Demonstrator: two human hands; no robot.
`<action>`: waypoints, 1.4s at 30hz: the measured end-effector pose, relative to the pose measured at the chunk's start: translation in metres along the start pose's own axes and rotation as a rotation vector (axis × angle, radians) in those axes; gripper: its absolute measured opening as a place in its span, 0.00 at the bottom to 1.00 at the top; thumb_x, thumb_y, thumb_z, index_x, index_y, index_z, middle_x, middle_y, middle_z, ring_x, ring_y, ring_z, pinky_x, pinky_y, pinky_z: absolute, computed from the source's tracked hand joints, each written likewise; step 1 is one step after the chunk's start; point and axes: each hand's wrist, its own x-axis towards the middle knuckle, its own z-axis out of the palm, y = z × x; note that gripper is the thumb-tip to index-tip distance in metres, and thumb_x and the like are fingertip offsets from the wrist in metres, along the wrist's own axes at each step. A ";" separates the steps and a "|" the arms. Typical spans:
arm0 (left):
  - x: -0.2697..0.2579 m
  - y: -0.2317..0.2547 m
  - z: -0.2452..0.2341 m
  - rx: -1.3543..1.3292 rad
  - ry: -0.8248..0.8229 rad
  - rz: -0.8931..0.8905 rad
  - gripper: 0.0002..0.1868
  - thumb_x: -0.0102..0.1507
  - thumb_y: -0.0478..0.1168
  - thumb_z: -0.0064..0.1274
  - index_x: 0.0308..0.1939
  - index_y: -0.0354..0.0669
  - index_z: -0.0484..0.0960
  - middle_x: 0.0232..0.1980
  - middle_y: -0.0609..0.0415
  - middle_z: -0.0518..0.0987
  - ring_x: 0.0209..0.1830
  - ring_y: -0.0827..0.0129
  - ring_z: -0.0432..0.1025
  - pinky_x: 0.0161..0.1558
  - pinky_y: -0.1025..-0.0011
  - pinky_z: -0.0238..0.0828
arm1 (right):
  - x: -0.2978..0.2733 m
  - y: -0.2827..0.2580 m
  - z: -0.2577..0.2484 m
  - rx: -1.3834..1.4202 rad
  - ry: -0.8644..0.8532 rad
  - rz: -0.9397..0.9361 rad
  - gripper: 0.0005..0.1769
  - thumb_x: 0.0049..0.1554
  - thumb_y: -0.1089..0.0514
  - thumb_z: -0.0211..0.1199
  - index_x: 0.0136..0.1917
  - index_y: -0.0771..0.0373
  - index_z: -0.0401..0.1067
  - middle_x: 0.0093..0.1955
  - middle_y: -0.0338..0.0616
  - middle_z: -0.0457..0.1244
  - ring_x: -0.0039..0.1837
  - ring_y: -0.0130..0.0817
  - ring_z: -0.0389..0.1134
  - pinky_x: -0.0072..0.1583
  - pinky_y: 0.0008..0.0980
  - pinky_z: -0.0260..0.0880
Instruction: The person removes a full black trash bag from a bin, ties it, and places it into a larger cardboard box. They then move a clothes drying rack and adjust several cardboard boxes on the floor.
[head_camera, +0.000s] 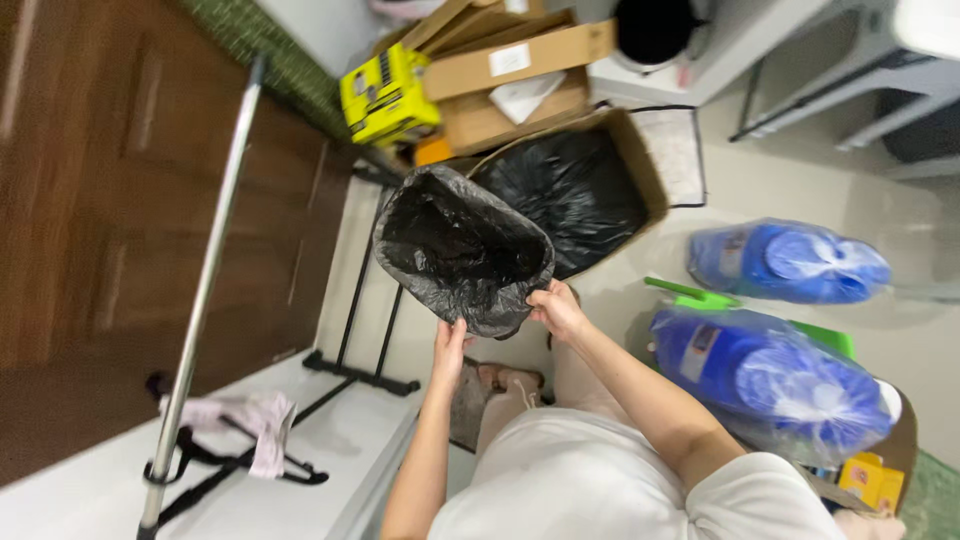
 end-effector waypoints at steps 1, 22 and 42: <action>0.009 0.005 0.020 0.021 -0.010 -0.008 0.28 0.69 0.50 0.45 0.72 0.46 0.62 0.65 0.54 0.74 0.57 0.68 0.73 0.50 0.67 0.74 | -0.007 -0.019 -0.008 0.025 0.031 -0.012 0.14 0.52 0.73 0.55 0.51 0.65 0.73 0.46 0.42 0.70 0.46 0.34 0.72 0.49 0.39 0.77; 0.156 0.081 0.244 0.360 -0.531 -0.113 0.24 0.73 0.56 0.35 0.66 0.51 0.72 0.62 0.57 0.77 0.55 0.71 0.73 0.51 0.70 0.71 | -0.026 -0.230 -0.223 0.367 0.558 -0.461 0.04 0.54 0.68 0.53 0.39 0.71 0.68 0.39 0.56 0.68 0.41 0.46 0.74 0.46 0.56 0.81; 0.371 0.087 0.381 0.288 -0.434 -0.127 0.23 0.74 0.55 0.35 0.60 0.47 0.77 0.56 0.59 0.78 0.51 0.74 0.73 0.49 0.73 0.71 | 0.315 -0.428 -0.325 0.168 0.646 -0.350 0.12 0.52 0.68 0.59 0.48 0.65 0.59 0.37 0.44 0.56 0.39 0.38 0.63 0.48 0.62 0.79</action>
